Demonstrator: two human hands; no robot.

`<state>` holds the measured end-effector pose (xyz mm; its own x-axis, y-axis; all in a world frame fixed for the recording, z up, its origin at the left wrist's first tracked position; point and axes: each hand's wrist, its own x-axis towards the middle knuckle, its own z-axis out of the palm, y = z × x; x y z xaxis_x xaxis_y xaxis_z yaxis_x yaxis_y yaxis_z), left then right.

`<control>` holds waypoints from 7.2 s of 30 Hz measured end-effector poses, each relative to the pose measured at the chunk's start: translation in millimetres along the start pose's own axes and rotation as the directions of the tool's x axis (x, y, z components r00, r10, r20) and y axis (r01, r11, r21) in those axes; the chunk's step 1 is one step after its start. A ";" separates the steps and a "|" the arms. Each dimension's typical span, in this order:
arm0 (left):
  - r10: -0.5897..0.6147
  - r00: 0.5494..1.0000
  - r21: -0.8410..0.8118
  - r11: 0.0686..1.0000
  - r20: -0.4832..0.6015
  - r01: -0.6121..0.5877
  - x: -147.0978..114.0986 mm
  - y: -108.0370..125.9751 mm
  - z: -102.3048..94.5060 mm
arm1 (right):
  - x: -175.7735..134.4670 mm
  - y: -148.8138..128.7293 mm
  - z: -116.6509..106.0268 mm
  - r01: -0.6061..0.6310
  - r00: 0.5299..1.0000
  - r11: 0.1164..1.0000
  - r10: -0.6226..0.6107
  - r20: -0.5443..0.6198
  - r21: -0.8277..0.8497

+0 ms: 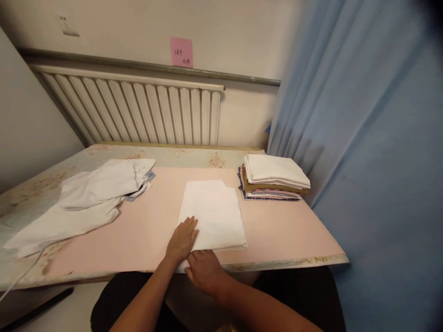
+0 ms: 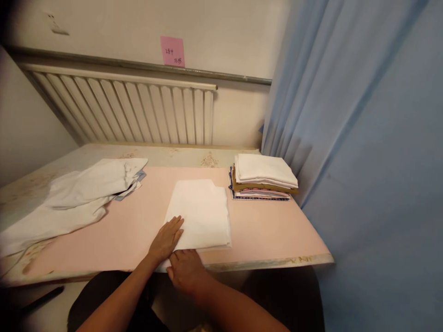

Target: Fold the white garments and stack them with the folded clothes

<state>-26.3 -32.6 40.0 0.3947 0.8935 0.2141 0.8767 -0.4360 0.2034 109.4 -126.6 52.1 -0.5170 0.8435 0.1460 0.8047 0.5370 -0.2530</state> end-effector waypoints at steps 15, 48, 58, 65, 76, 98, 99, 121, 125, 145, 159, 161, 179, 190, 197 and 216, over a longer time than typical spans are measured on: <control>0.029 0.997 0.025 0.999 -0.066 -0.027 -2.8 3.7 2.3 | -89.4 81.3 -58.3 0.014 0.890 1.000 -0.001 -0.456 0.025; 0.070 0.995 0.061 0.996 -0.071 -0.065 -1.9 0.2 5.4 | -39.2 95.0 -76.4 -0.025 0.987 0.999 0.019 -0.162 -0.039; 0.122 0.987 0.129 0.986 -0.102 -0.108 -2.7 -2.6 7.5 | 41.1 117.4 -20.5 0.027 0.965 0.994 -0.053 -0.257 -0.103; 0.100 0.991 0.134 0.987 -0.093 -0.087 -3.4 -1.2 6.5 | 37.1 165.8 -9.6 -0.301 0.890 0.946 0.231 -0.394 -0.124; -0.044 0.995 0.159 0.987 0.089 0.029 39.1 5.7 6.6 | 39.5 150.1 -20.6 -0.044 0.935 0.992 0.000 -0.354 -0.115; -0.129 0.985 0.149 0.978 -0.116 0.145 160.5 -36.8 44.0 | 47.2 156.8 -18.1 -0.114 0.940 0.993 0.097 -0.327 -0.032; -0.125 0.985 0.145 0.979 -0.118 0.142 159.9 -37.0 43.7 | 47.2 156.9 -17.9 -0.118 0.939 0.992 0.099 -0.328 -0.038; -0.106 0.994 0.202 0.973 -0.026 0.109 50.9 3.9 15.1 | 43.7 155.8 -11.5 -0.109 0.911 0.990 0.063 -0.407 -0.089; -0.100 0.995 0.203 0.974 -0.012 0.100 35.2 8.5 14.2 | 44.3 155.6 -11.1 -0.110 0.909 0.990 0.064 -0.411 -0.090; -0.100 0.985 0.151 0.981 -0.143 0.122 24.9 19.7 4.3 | 44.7 155.7 -9.6 -0.110 0.912 0.989 0.061 -0.406 -0.099; -0.120 0.985 0.165 0.976 -0.121 0.139 23.5 22.3 1.5 | 42.0 150.0 -16.1 -0.107 0.916 0.990 0.061 -0.396 -0.094; -0.120 0.985 0.170 0.975 -0.125 0.140 23.2 21.9 1.8 | 42.0 149.9 -16.4 -0.107 0.918 0.990 0.062 -0.393 -0.093; -0.110 0.980 0.157 0.978 -0.168 0.137 22.3 20.8 3.3 | 42.1 149.0 -18.4 -0.100 0.918 0.993 0.068 -0.391 -0.063; -0.129 0.983 0.151 0.977 -0.127 0.148 22.7 22.9 -0.1 | 42.3 152.1 -12.7 -0.098 0.912 0.992 0.057 -0.405 -0.081; -0.130 0.982 0.158 0.976 -0.136 0.151 22.5 23.9 -0.8 | 41.6 150.8 -16.3 -0.091 0.916 0.993 0.053 -0.397 -0.079; -0.124 0.980 0.146 0.978 -0.154 0.146 21.8 23.5 0.1 | 42.1 154.7 -10.1 -0.095 0.914 0.991 0.050 -0.402 -0.094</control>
<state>2.9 -23.3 49.3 0.2359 0.9133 0.3321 0.9556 -0.2801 0.0913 215.1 -7.8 28.8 -0.3151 0.8031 0.5058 0.8740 0.4533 -0.1751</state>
